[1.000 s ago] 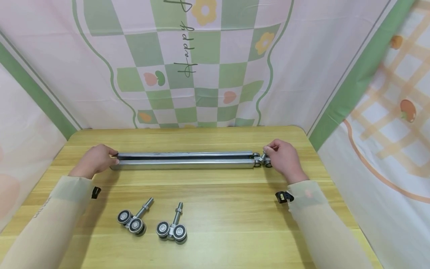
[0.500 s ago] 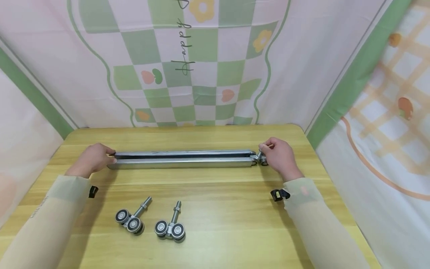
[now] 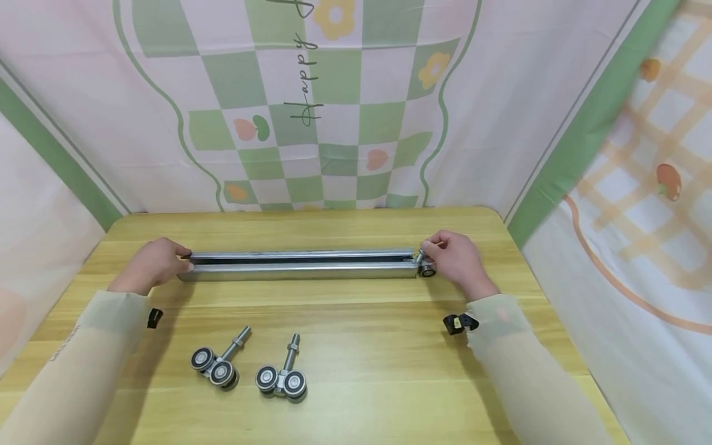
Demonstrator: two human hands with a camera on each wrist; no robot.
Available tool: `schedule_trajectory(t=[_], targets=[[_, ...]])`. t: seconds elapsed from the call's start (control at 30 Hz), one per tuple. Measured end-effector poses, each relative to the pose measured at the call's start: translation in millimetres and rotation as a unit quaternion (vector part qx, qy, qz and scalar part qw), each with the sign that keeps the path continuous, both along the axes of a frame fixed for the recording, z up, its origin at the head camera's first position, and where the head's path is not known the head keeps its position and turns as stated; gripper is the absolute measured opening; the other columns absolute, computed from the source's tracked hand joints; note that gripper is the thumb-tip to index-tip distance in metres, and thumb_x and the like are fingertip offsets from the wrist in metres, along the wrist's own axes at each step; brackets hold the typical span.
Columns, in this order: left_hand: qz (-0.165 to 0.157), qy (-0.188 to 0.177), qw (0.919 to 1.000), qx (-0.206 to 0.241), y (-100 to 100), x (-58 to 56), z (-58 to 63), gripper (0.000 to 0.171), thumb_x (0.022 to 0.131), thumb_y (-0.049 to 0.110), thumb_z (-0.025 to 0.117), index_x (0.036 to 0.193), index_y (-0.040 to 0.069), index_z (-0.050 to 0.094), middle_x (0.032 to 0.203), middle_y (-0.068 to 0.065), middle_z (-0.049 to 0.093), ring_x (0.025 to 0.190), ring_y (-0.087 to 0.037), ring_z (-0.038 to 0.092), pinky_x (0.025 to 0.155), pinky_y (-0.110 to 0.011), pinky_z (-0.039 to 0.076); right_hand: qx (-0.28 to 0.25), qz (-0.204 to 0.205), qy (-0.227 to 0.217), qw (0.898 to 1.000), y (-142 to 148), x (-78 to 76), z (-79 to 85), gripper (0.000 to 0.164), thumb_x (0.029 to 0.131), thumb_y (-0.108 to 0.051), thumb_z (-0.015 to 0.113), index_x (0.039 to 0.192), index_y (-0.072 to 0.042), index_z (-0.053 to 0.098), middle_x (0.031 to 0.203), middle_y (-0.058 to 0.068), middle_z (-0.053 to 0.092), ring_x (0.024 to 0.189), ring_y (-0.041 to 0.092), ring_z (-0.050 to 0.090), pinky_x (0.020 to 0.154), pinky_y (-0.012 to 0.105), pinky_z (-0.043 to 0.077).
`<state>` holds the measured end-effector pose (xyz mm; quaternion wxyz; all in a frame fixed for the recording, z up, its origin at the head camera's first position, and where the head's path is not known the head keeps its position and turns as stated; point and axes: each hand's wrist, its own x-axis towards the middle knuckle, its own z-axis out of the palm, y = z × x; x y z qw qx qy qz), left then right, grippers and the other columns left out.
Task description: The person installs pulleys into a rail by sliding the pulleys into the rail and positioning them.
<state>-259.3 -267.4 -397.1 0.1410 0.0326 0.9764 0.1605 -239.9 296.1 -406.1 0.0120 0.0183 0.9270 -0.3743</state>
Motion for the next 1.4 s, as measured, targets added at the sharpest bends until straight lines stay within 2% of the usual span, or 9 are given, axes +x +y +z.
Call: schedule_trajectory(t=[0.2, 0.43, 0.63, 0.8, 1.0, 1.2, 1.4], targets=[[0.006, 0.004, 0.9999, 0.013, 3, 1.3, 0.4, 0.044, 0.095, 0.014, 0.065, 0.128, -0.013, 0.057, 0.129, -0.033, 0.056, 0.117, -0.051, 0.052, 0.1, -0.062, 0.041, 0.043, 0.025, 0.024, 0.998, -17, -2.0, 7.3, 0.03, 0.102, -0.035, 0.058, 0.101, -0.007, 0.069, 0.09, 0.01, 0.071, 0.079, 0.027, 0.063, 0.068, 0.037, 0.048], [0.008, -0.002, 0.9999, 0.014, 1, 3.8, 3.8, 0.045, 0.095, 0.014, 0.066, 0.129, -0.014, 0.055, 0.131, -0.034, 0.054, 0.119, -0.053, 0.05, 0.1, -0.063, 0.04, 0.078, 0.025, 0.042, 0.996, -16, -3.9, 7.0, 0.027, 0.102, -0.032, 0.058, 0.101, -0.008, 0.07, 0.099, 0.012, 0.068, 0.084, 0.029, 0.056, 0.074, 0.041, 0.044], [0.012, -0.004, 0.9999, 0.008, 2, 5.1, 4.9, 0.045, 0.096, 0.015, 0.065, 0.129, -0.014, 0.056, 0.131, -0.034, 0.054, 0.119, -0.053, 0.05, 0.101, -0.063, 0.039, 0.078, 0.031, 0.049, 0.995, -18, -8.2, 2.7, 0.029, 0.101, -0.035, 0.059, 0.101, -0.008, 0.071, 0.1, 0.011, 0.069, 0.085, 0.029, 0.056, 0.077, 0.043, 0.044], [0.007, 0.003, 1.0, 0.003, 2, 5.4, 1.4, 0.044, 0.095, 0.014, 0.066, 0.128, -0.013, 0.058, 0.129, -0.034, 0.055, 0.118, -0.052, 0.051, 0.1, -0.063, 0.04, 0.07, 0.031, 0.043, 0.996, -18, -9.7, 1.3, 0.028, 0.101, -0.035, 0.059, 0.101, -0.009, 0.071, 0.099, 0.01, 0.068, 0.085, 0.029, 0.055, 0.075, 0.041, 0.043], [-0.002, 0.009, 0.9999, 0.006, 0, 4.4, -1.5, 0.044, 0.095, 0.016, 0.065, 0.128, -0.012, 0.058, 0.13, -0.034, 0.055, 0.119, -0.053, 0.05, 0.101, -0.063, 0.039, 0.055, 0.05, 0.033, 0.997, -29, -12.1, 2.6, 0.025, 0.1, -0.035, 0.062, 0.099, -0.012, 0.071, 0.095, 0.007, 0.067, 0.082, 0.027, 0.054, 0.071, 0.038, 0.043], [0.009, 0.008, 0.9998, 0.015, 0, 3.4, -2.8, 0.042, 0.095, 0.015, 0.065, 0.128, -0.011, 0.059, 0.129, -0.033, 0.056, 0.117, -0.051, 0.052, 0.1, -0.063, 0.041, 0.062, 0.058, 0.034, 0.996, -40, -14.1, 6.0, 0.023, 0.099, -0.032, 0.063, 0.096, -0.011, 0.071, 0.086, 0.006, 0.066, 0.075, 0.026, 0.054, 0.067, 0.038, 0.044], [0.009, 0.004, 0.9999, 0.013, -1, 3.0, -2.2, 0.044, 0.096, 0.016, 0.065, 0.129, -0.011, 0.058, 0.13, -0.034, 0.055, 0.119, -0.052, 0.05, 0.1, -0.063, 0.04, 0.076, 0.058, 0.031, 0.995, -45, -14.7, 7.8, 0.023, 0.1, -0.03, 0.062, 0.096, -0.009, 0.071, 0.085, 0.006, 0.066, 0.075, 0.026, 0.055, 0.067, 0.038, 0.044]])
